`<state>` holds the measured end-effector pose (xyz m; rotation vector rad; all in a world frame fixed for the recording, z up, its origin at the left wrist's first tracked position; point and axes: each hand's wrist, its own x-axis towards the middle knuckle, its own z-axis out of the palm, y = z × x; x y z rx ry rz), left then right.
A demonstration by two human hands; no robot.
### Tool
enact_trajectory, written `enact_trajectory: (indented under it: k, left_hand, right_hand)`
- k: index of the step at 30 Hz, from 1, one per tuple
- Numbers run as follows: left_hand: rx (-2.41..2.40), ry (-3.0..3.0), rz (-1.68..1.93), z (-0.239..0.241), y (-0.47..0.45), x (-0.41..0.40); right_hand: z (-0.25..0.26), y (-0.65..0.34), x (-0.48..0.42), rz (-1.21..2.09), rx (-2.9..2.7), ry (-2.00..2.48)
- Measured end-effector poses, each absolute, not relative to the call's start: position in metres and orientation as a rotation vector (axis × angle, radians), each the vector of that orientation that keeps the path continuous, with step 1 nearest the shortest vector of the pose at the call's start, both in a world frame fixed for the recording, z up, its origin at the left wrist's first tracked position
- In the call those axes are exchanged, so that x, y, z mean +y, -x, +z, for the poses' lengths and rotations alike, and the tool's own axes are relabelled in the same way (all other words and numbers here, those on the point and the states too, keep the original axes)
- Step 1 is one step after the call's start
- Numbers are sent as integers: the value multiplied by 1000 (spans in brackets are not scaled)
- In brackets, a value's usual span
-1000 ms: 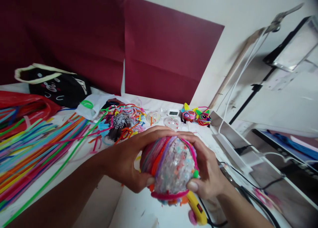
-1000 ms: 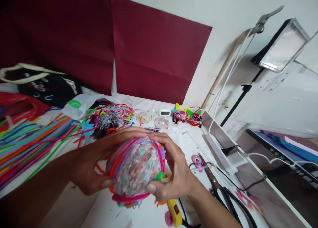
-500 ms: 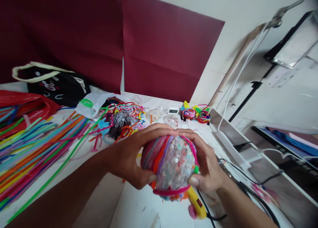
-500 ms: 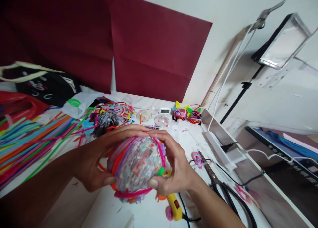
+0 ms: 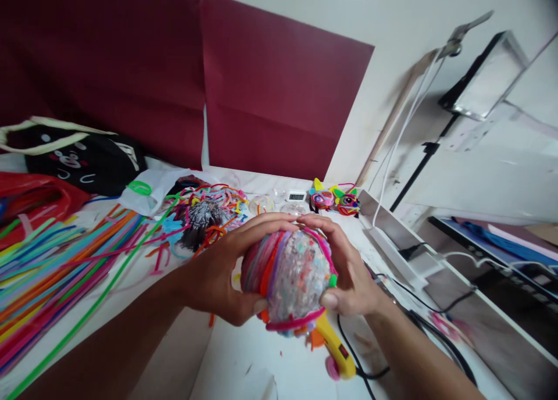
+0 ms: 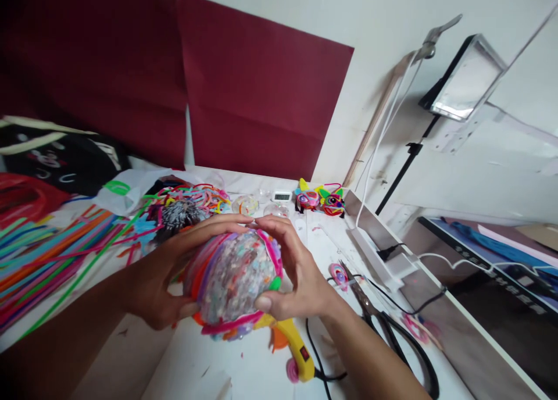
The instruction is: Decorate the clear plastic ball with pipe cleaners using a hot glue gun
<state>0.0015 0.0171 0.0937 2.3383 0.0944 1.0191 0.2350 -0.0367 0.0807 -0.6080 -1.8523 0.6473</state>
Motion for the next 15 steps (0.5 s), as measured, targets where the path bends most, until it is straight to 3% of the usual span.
enact_trajectory:
  k: [6,15]
  left_hand:
    - [145,-2202,1032,89,-2,20]
    - [168,-1900,1010,88,-2,28]
  right_hand:
    - [86,-237,-32,909,-1775,627]
    - [99,-243,-24,986,-1759,604]
